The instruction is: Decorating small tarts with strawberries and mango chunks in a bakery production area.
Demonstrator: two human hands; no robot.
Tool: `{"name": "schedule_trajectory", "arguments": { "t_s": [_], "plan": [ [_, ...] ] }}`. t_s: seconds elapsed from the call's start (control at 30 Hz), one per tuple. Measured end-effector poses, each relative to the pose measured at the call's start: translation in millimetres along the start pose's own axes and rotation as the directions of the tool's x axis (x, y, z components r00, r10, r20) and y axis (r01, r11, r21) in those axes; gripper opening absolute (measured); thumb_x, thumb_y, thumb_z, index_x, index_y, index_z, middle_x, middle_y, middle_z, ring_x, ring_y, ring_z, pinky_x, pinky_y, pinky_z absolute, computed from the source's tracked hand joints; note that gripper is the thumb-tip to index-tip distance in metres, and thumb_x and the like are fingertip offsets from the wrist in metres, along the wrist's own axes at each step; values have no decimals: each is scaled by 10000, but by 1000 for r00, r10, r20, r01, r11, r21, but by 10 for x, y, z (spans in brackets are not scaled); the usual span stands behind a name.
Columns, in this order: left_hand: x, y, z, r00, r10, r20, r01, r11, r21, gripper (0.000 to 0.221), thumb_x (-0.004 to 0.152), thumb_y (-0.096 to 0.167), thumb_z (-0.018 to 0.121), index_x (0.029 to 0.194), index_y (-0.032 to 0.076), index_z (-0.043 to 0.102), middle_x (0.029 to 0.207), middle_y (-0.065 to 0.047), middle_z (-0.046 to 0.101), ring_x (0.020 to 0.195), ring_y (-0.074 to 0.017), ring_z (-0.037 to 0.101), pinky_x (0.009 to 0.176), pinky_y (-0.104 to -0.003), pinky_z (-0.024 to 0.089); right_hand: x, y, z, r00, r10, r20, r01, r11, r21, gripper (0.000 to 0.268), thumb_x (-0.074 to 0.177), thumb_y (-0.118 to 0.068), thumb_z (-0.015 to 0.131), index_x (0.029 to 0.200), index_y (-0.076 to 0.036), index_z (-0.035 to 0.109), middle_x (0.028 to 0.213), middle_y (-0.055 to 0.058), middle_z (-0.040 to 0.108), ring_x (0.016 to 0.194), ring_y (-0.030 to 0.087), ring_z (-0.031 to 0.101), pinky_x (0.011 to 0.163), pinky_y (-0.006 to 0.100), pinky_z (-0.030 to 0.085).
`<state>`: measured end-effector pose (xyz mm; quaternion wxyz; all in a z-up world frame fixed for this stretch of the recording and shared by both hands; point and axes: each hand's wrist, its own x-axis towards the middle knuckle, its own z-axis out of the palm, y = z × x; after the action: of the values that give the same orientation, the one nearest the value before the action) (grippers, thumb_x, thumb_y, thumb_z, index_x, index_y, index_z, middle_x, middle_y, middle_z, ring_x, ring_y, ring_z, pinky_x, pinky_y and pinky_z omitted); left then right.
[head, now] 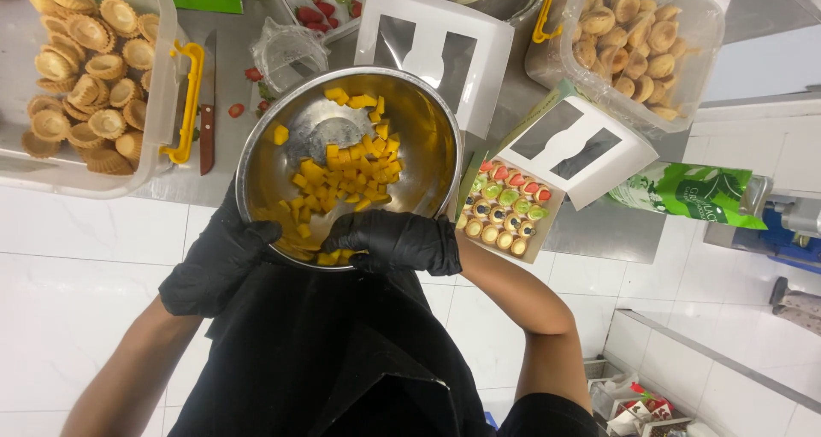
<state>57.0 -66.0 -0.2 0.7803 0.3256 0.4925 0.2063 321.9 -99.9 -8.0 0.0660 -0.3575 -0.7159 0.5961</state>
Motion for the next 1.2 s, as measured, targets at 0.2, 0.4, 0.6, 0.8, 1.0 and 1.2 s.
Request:
{"name": "schedule_trajectory", "arguments": {
  "t_s": [0.2, 0.4, 0.6, 0.8, 1.0, 1.2],
  "plan": [
    [-62, 168, 36, 991, -136, 0, 136, 988, -80, 817, 847, 12, 547, 1593, 217, 287, 1401, -120, 573, 1189, -280, 640, 889, -450, 599, -71, -121, 153, 991, -134, -8, 126, 952, -279, 420, 874, -122, 703, 1283, -55, 640, 1250, 136, 650, 1156, 297, 648, 992, 382, 548],
    [-98, 180, 44, 976, -217, -17, 213, 968, -133, 765, 823, -2, 551, 1551, 148, 367, 1329, -148, 619, 1146, -279, 661, 922, -413, 591, -109, -402, 209, 993, -109, -38, 88, 928, -362, 325, 901, -126, 716, 1221, -86, 673, 1171, 100, 671, 1095, 296, 658, 962, 416, 543],
    [-136, -27, -70, 987, -150, 55, 157, 971, -180, 744, 824, 111, 656, 1525, 87, 409, 1329, -143, 628, 1178, -272, 647, 967, -404, 574, -80, -154, 147, 980, -152, -125, 152, 988, -7, 264, 937, -145, 762, 1192, -91, 717, 1183, 67, 735, 1111, 212, 720, 976, 337, 593],
    [-192, -19, -89, 990, -102, 99, 119, 974, -192, 753, 799, 198, 723, 1489, 105, 434, 1298, -111, 644, 1171, -261, 651, 959, -426, 576, -351, -332, -185, 957, 181, -228, 16, 749, 662, 288, 947, -90, 733, 1228, -33, 704, 1219, 88, 745, 1119, 181, 722, 1028, 308, 598],
    [-232, -66, -297, 996, -86, -32, 83, 993, -85, 599, 883, 101, 636, 1462, 50, 491, 1204, -138, 688, 1010, -258, 697, 837, -406, 604, -1075, -30, -176, 744, 308, -593, 235, 710, 663, 257, 949, -3, 718, 1204, 31, 719, 1152, 162, 761, 1049, 221, 747, 948, 343, 620],
    [-137, -329, -680, 993, 32, -112, -43, 994, -98, 520, 958, 92, 657, 1451, 7, 518, 1153, -145, 661, 923, -252, 654, 721, -380, 571, -1180, 1379, 286, 383, 520, -764, -160, 851, 499, 277, 924, -48, 728, 1198, -11, 721, 1091, 120, 762, 968, 189, 729, 870, 303, 590]
  ]
}}
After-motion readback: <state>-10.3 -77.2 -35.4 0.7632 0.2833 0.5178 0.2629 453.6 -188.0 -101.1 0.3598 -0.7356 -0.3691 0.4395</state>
